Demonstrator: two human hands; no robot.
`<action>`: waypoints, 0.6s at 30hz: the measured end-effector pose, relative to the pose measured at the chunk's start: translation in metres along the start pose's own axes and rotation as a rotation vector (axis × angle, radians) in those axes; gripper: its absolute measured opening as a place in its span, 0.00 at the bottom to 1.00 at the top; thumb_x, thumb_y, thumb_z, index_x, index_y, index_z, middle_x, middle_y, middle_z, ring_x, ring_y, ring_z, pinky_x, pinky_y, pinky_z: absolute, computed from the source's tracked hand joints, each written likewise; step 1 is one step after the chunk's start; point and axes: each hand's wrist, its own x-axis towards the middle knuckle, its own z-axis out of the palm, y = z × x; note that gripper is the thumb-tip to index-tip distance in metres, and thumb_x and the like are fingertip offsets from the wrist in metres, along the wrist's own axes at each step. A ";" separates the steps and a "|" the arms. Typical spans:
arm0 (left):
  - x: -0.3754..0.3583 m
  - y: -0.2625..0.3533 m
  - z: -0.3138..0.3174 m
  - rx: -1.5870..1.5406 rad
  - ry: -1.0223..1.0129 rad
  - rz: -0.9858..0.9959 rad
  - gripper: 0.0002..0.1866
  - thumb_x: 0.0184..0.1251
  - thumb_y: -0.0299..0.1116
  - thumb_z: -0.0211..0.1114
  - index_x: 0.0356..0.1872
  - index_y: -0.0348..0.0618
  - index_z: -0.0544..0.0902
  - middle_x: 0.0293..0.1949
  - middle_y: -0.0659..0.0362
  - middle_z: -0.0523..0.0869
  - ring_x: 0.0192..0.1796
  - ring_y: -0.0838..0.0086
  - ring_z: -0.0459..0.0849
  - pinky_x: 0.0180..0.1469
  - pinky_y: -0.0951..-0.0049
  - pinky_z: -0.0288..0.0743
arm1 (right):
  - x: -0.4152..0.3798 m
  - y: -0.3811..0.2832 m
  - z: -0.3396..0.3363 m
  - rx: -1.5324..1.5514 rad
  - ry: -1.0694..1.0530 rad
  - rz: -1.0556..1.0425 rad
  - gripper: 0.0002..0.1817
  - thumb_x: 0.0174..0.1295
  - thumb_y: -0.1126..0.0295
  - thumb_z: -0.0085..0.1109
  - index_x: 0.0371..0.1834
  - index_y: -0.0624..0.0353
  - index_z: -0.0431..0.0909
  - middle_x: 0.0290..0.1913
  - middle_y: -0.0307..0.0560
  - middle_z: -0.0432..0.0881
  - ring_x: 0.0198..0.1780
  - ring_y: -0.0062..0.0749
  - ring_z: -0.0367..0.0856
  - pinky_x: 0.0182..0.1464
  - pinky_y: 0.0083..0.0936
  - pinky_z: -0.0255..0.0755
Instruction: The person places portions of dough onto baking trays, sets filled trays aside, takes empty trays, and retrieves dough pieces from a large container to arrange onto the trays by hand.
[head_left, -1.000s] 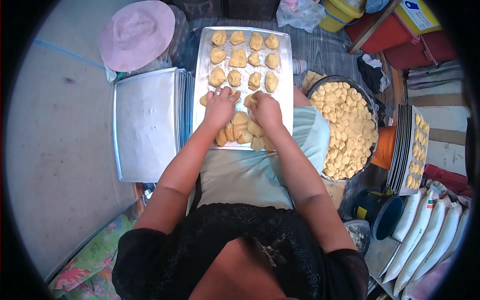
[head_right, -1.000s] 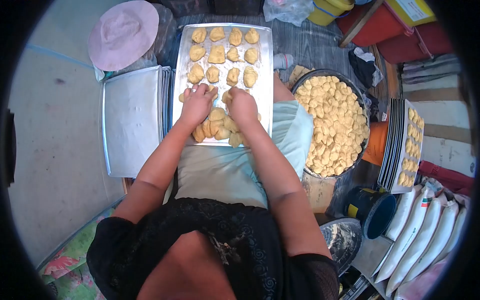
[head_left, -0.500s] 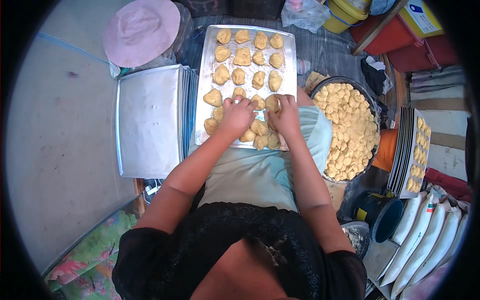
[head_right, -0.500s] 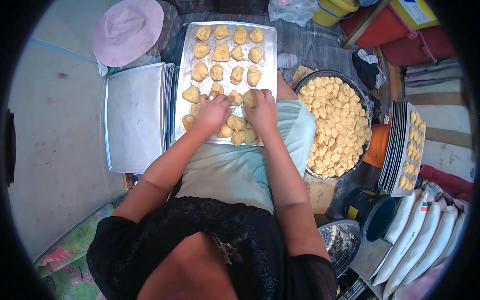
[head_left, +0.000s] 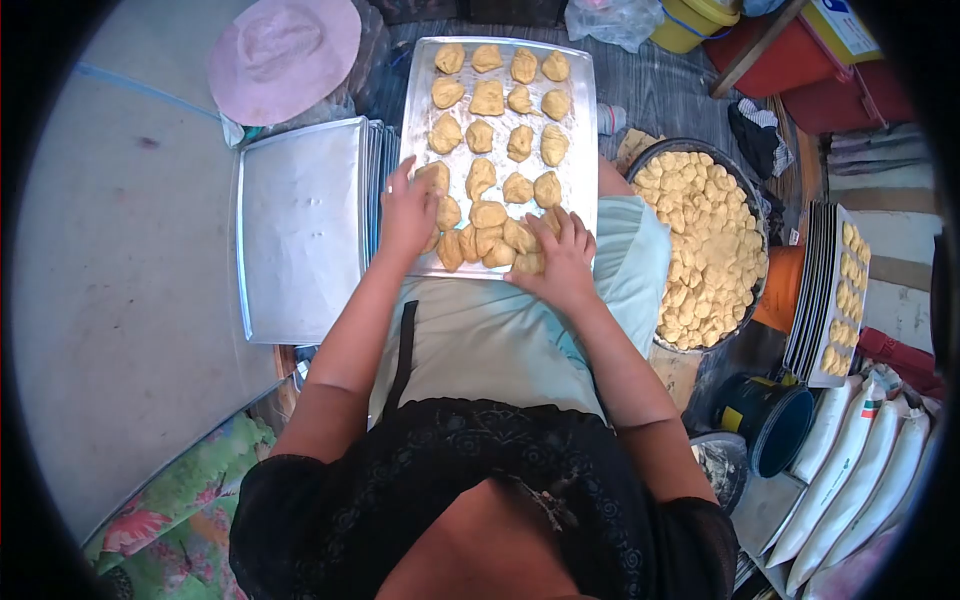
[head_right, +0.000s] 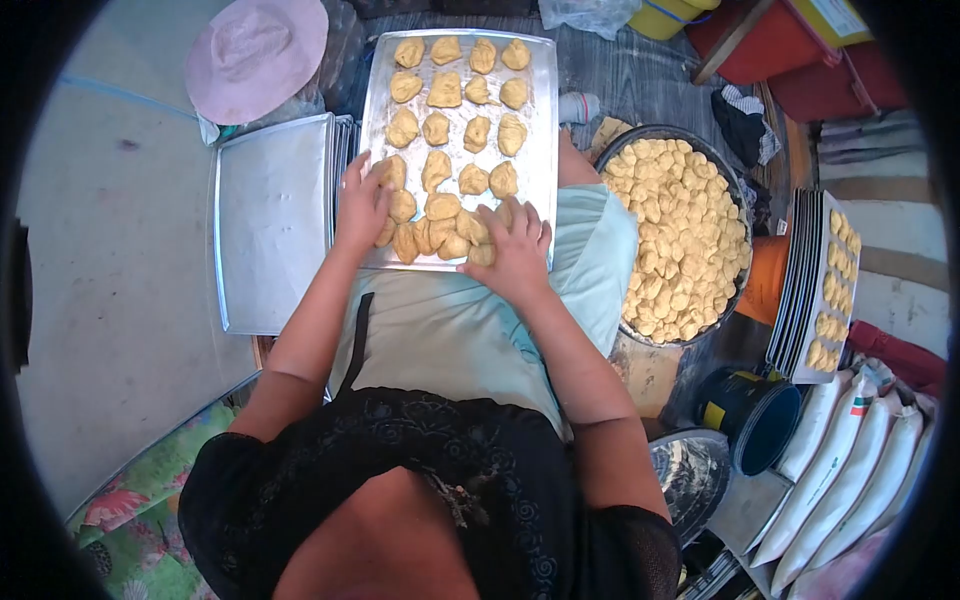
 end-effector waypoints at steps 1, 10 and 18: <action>-0.008 0.017 -0.011 0.055 -0.028 0.028 0.22 0.64 0.35 0.67 0.60 0.46 0.80 0.65 0.47 0.72 0.67 0.51 0.68 0.64 0.54 0.65 | -0.003 -0.002 0.003 -0.019 0.018 0.018 0.41 0.46 0.47 0.75 0.66 0.44 0.74 0.70 0.59 0.63 0.70 0.56 0.60 0.68 0.53 0.57; -0.091 0.046 -0.005 0.170 -0.290 0.225 0.26 0.59 0.32 0.68 0.61 0.48 0.77 0.57 0.51 0.74 0.62 0.55 0.71 0.60 0.56 0.69 | -0.001 0.013 0.023 0.011 -0.041 -0.047 0.47 0.43 0.51 0.76 0.72 0.32 0.67 0.70 0.55 0.64 0.62 0.52 0.68 0.60 0.46 0.68; -0.095 0.041 0.005 -0.028 -0.131 0.013 0.25 0.52 0.25 0.72 0.54 0.41 0.76 0.53 0.47 0.74 0.56 0.49 0.74 0.59 0.55 0.72 | -0.003 -0.011 0.021 -0.165 -0.050 -0.114 0.35 0.50 0.53 0.72 0.64 0.39 0.73 0.62 0.46 0.72 0.55 0.45 0.72 0.48 0.43 0.72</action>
